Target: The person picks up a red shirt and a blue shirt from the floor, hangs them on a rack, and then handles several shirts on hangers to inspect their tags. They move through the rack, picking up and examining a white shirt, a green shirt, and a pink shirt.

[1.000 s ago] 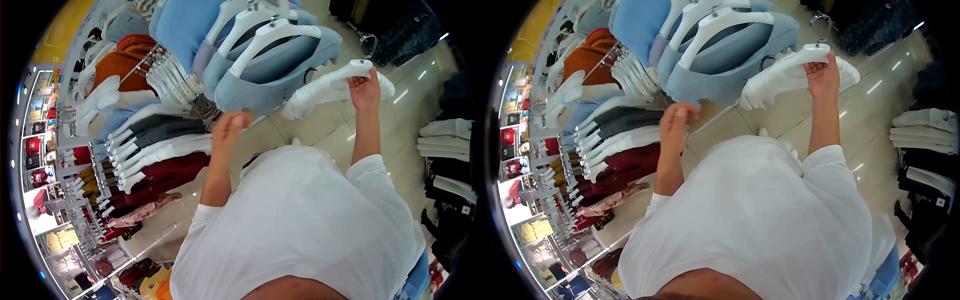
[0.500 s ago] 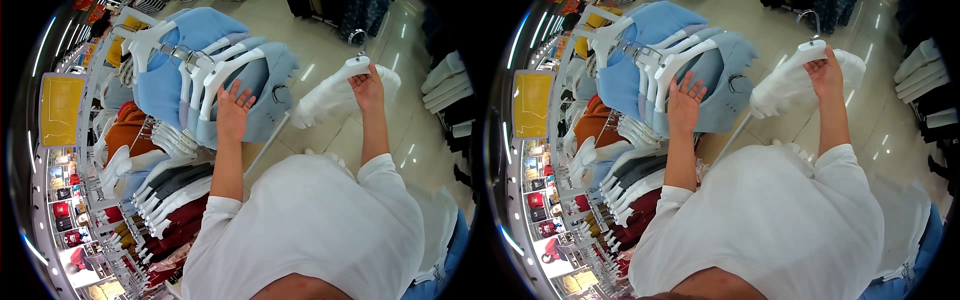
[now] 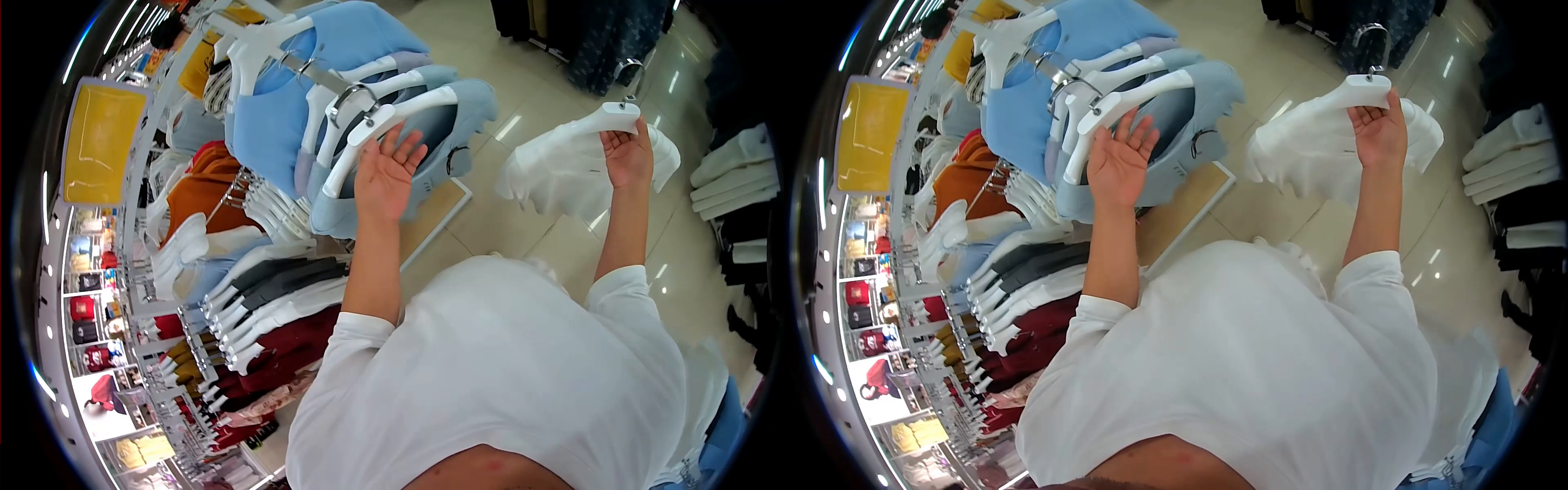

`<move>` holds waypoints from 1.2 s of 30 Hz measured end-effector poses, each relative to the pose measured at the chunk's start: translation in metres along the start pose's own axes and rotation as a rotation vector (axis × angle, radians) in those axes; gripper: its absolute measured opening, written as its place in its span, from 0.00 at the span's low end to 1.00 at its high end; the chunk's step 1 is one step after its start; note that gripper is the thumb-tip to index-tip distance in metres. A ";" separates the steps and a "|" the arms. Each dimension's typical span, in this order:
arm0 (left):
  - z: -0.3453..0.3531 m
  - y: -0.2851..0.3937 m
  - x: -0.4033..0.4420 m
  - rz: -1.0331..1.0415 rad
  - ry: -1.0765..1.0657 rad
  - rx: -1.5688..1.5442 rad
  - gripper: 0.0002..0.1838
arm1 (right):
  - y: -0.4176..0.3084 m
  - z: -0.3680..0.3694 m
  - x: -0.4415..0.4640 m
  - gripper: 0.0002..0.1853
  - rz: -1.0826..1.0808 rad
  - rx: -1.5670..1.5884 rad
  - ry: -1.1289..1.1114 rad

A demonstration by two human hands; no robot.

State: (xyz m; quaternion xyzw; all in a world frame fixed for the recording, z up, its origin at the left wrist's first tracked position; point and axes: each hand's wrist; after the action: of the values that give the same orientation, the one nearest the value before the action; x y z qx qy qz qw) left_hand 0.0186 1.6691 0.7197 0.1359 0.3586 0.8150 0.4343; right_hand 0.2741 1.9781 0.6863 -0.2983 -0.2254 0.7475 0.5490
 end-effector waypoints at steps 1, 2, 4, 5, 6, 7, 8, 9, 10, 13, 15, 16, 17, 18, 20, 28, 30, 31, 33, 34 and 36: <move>0.000 0.000 -0.005 0.002 -0.013 0.005 0.26 | -0.001 0.003 0.002 0.21 0.002 0.000 0.011; -0.002 -0.002 -0.013 0.010 -0.022 0.020 0.26 | -0.002 0.005 0.002 0.20 0.004 0.000 0.022; -0.006 -0.005 -0.033 0.023 -0.045 0.055 0.28 | -0.003 0.011 -0.001 0.20 -0.003 -0.004 0.035; -0.010 -0.006 -0.044 0.018 -0.058 0.047 0.29 | -0.002 0.011 0.000 0.20 0.001 -0.005 0.014; -0.015 -0.008 -0.056 0.013 -0.072 0.038 0.30 | -0.002 0.010 0.002 0.20 0.003 -0.006 -0.006; -0.019 -0.010 -0.067 0.010 -0.087 0.030 0.31 | -0.002 0.010 0.004 0.20 0.004 -0.006 -0.028; -0.024 -0.012 -0.078 -0.006 -0.051 0.022 0.35 | -0.002 0.012 0.005 0.20 0.018 -0.014 -0.056; -0.031 -0.015 -0.091 -0.018 -0.027 0.032 0.39 | -0.001 0.013 0.005 0.19 0.033 -0.021 -0.083; -0.040 -0.018 -0.103 -0.031 -0.001 0.024 0.40 | 0.001 0.015 0.006 0.19 0.049 -0.029 -0.111; -0.050 -0.026 -0.136 -0.065 0.181 0.005 0.42 | 0.013 0.030 0.002 0.19 0.107 -0.069 -0.212; -0.051 -0.028 -0.153 -0.092 0.207 -0.049 0.40 | 0.025 0.045 -0.005 0.19 0.165 -0.096 -0.281; -0.056 -0.032 -0.159 -0.074 0.170 -0.006 0.37 | 0.034 0.053 -0.007 0.20 0.194 -0.100 -0.317; -0.062 -0.037 -0.164 -0.083 0.184 0.029 0.37 | 0.044 0.062 -0.010 0.20 0.223 -0.104 -0.354; -0.067 -0.042 -0.169 -0.094 0.198 0.064 0.38 | 0.054 0.073 -0.016 0.20 0.257 -0.085 -0.382; -0.071 -0.050 -0.177 -0.119 0.272 0.034 0.39 | 0.072 0.100 -0.033 0.19 0.297 -0.064 -0.462; -0.038 -0.050 -0.201 -0.348 0.272 0.182 0.32 | 0.121 0.183 -0.100 0.19 0.460 0.080 -0.629; -0.038 -0.051 -0.205 -0.367 0.278 0.191 0.32 | 0.136 0.190 -0.111 0.19 0.502 0.083 -0.607; -0.038 -0.052 -0.207 -0.376 0.280 0.196 0.31 | 0.145 0.192 -0.116 0.19 0.522 0.084 -0.595; -0.039 -0.053 -0.211 -0.362 0.284 0.189 0.31 | 0.162 0.191 -0.123 0.19 0.577 0.093 -0.587; -0.039 -0.053 -0.213 -0.357 0.285 0.187 0.31 | 0.168 0.190 -0.127 0.19 0.612 0.093 -0.594; -0.036 -0.052 -0.215 -0.370 0.313 0.180 0.31 | 0.178 0.185 -0.135 0.20 0.685 0.078 -0.613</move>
State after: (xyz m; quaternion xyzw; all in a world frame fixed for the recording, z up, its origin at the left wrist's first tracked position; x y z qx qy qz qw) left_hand 0.1574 1.4986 0.6769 -0.0217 0.5113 0.6977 0.5013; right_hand 0.0535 1.7944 0.7283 -0.0999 -0.2372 0.9476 0.1892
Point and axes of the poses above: each hand's wrist, its own x-axis towards the middle knuckle, its own z-axis out of the palm, y = z × x, and after that the axes turned 9 degrees about -z, right-handed
